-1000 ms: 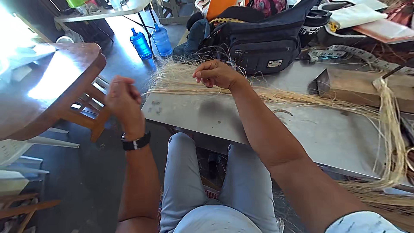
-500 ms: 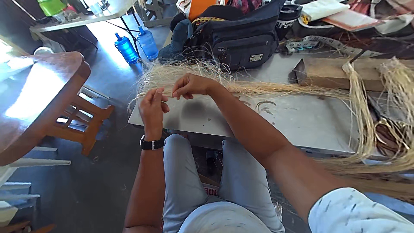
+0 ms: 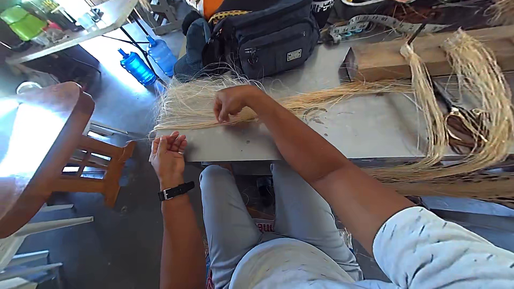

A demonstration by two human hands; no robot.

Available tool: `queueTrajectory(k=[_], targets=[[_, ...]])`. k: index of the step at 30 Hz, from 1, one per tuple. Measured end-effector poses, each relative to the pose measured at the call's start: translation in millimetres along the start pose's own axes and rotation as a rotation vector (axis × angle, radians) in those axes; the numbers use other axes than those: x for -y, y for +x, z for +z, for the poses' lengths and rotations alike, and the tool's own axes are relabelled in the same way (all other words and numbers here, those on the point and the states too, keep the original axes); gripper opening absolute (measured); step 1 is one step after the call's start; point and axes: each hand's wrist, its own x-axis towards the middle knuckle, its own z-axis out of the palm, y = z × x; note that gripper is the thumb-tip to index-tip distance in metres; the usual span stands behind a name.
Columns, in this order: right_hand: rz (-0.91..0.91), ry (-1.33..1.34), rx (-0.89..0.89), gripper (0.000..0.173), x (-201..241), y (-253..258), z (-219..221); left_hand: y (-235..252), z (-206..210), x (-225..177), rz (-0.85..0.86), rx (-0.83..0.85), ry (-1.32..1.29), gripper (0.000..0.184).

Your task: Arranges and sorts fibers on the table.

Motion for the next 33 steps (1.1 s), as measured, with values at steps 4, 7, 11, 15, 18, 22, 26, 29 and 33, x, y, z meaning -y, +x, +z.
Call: queueTrajectory(k=[4,7,11,15,18,22,26,29,33], targets=[[0.032,-0.157,-0.112,0.01,4,-16,-4,4,5,1,-0.079,-0.046,-0.094,0.012],[-0.16,-0.212,-0.359,0.016,2,-43,7,7,1,-2,-0.113,-0.045,-0.136,0.01],[-0.185,-0.312,-0.796,0.018,-3,-101,41,5,-3,-2,-0.127,-0.019,-0.159,0.011],[0.09,-0.43,-0.732,0.041,-29,-134,88,2,-2,-5,-0.153,-0.005,-0.178,0.014],[0.226,-0.508,-0.623,0.064,-55,-133,116,6,-3,-9,-0.154,-0.019,-0.226,0.013],[0.277,-0.506,-0.606,0.073,-58,-128,116,10,-27,-13,-0.103,-0.07,-0.223,0.012],[0.305,-0.506,-0.6,0.075,-57,-124,111,15,-100,-38,0.02,-0.125,-0.148,0.007],[0.302,-0.493,-0.593,0.074,-55,-125,111,20,-184,-71,0.136,-0.271,-0.118,0.011],[0.335,-0.49,-0.567,0.079,-61,-122,109,1,-313,-138,0.27,-0.488,0.014,0.024]])
